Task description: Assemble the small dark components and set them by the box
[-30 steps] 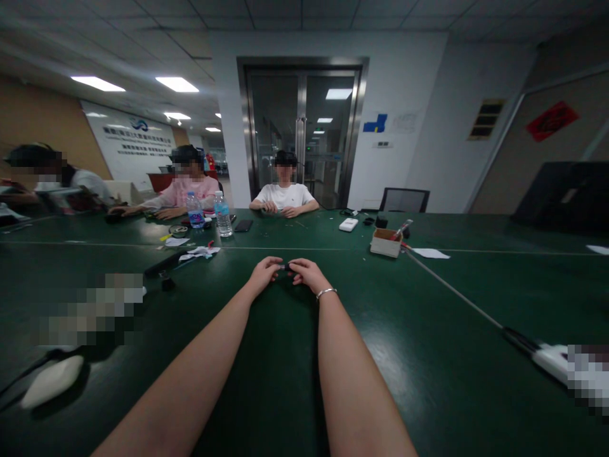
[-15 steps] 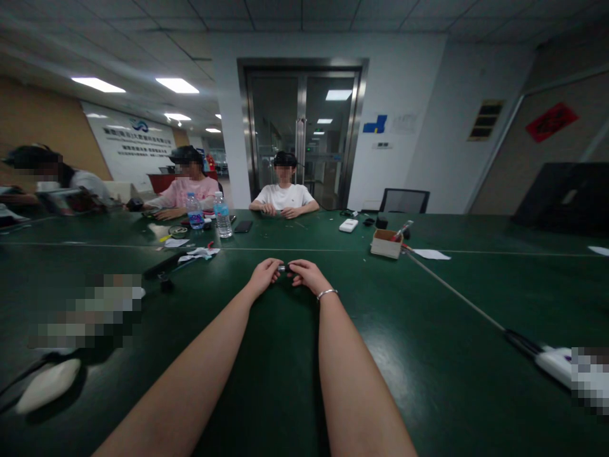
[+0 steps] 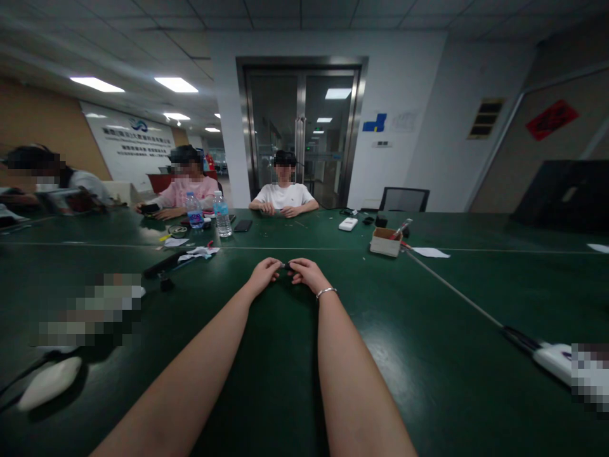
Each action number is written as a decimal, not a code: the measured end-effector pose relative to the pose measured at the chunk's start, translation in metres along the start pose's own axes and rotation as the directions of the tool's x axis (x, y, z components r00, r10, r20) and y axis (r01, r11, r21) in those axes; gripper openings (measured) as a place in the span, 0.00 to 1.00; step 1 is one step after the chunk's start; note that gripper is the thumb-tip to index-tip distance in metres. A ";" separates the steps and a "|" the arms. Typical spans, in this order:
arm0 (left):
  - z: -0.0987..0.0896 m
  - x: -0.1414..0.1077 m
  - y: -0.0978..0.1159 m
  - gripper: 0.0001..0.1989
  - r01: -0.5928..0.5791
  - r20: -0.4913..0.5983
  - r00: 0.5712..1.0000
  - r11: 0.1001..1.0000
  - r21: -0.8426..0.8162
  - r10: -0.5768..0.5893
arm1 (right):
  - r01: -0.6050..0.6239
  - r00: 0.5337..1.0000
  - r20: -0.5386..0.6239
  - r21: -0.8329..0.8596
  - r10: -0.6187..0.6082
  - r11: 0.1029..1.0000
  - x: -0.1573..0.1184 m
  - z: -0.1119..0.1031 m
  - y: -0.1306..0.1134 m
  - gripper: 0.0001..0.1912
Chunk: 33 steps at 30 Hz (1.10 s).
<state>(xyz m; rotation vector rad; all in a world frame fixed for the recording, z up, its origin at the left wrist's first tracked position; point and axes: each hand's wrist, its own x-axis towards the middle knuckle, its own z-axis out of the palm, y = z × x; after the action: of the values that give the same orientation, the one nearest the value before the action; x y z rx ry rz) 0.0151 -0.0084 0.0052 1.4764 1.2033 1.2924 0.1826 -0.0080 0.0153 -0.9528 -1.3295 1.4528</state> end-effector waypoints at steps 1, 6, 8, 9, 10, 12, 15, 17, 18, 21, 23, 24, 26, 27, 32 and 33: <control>0.000 0.000 -0.001 0.08 -0.002 -0.018 1.000 1.000 0.003 0.002 | -0.002 1.000 0.002 -0.003 0.002 1.000 0.000 0.000 0.000 0.09; 0.000 0.000 -0.002 0.10 -0.036 -0.013 0.999 0.999 0.010 0.036 | -0.006 1.000 0.001 -0.024 0.006 1.000 0.002 0.000 0.000 0.09; 0.000 0.000 -0.002 0.10 -0.052 0.001 0.999 0.998 0.019 0.052 | -0.006 1.000 -0.001 -0.019 0.006 1.000 0.002 0.000 0.001 0.09; 0.000 0.000 -0.001 0.10 -0.056 0.004 0.998 0.998 0.023 0.056 | -0.007 1.000 0.000 -0.015 0.007 1.000 0.002 0.000 0.001 0.09; 0.000 -0.001 0.000 0.10 -0.056 0.010 0.998 0.998 0.025 0.055 | -0.007 1.000 0.000 -0.010 0.007 1.000 0.002 0.000 0.001 0.09; 0.000 -0.001 0.001 0.09 -0.044 0.028 0.999 0.999 0.026 0.043 | -0.008 1.000 -0.003 -0.002 0.008 1.000 0.002 0.000 0.001 0.09; -0.001 -0.002 0.003 0.08 -0.019 0.054 0.998 0.999 0.030 0.017 | -0.006 1.000 -0.009 0.004 0.006 1.000 0.002 0.000 0.001 0.09; -0.001 -0.003 0.004 0.08 -0.011 0.059 0.998 0.999 0.035 0.009 | -0.004 1.000 -0.007 0.004 0.004 1.000 0.001 0.000 0.001 0.08; -0.001 -0.003 0.004 0.08 -0.012 0.058 0.998 0.999 0.033 0.010 | -0.003 1.000 -0.006 0.002 0.003 1.000 0.001 0.000 0.001 0.08; -0.001 -0.003 0.002 0.09 -0.021 0.039 0.999 1.000 0.000 0.021 | 0.001 1.000 -0.008 -0.003 -0.001 1.000 0.001 0.000 0.002 0.08; -0.001 -0.002 0.001 0.10 -0.027 0.026 0.999 0.999 -0.026 0.028 | 0.003 1.000 -0.008 -0.007 -0.003 1.000 0.001 0.000 0.002 0.08; -0.001 -0.002 0.000 0.10 -0.030 0.024 0.999 0.999 -0.034 0.031 | 0.003 1.000 -0.007 -0.010 -0.003 1.000 0.001 0.000 0.002 0.08; -0.001 -0.002 -0.001 0.09 -0.037 0.029 0.999 0.999 -0.036 0.038 | 0.004 1.000 -0.007 -0.014 -0.004 1.000 0.001 0.000 0.002 0.08; -0.001 -0.001 -0.002 0.08 -0.042 0.031 0.999 0.999 -0.031 0.043 | 0.004 1.000 -0.007 -0.016 -0.004 1.000 0.001 0.000 0.002 0.08; -0.001 -0.002 -0.001 0.08 -0.050 -0.012 0.999 0.998 0.026 0.050 | -0.002 1.000 -0.013 -0.020 0.001 1.000 0.000 0.001 0.001 0.08; -0.001 -0.002 -0.001 0.08 -0.050 -0.018 0.999 0.998 0.029 0.051 | -0.003 1.000 -0.014 -0.021 0.002 1.000 0.000 0.001 0.001 0.08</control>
<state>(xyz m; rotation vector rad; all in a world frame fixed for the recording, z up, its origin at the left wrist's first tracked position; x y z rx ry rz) 0.0143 -0.0104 0.0037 1.5269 1.2087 1.3306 0.1816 -0.0087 0.0148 -0.9768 -1.3360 1.4342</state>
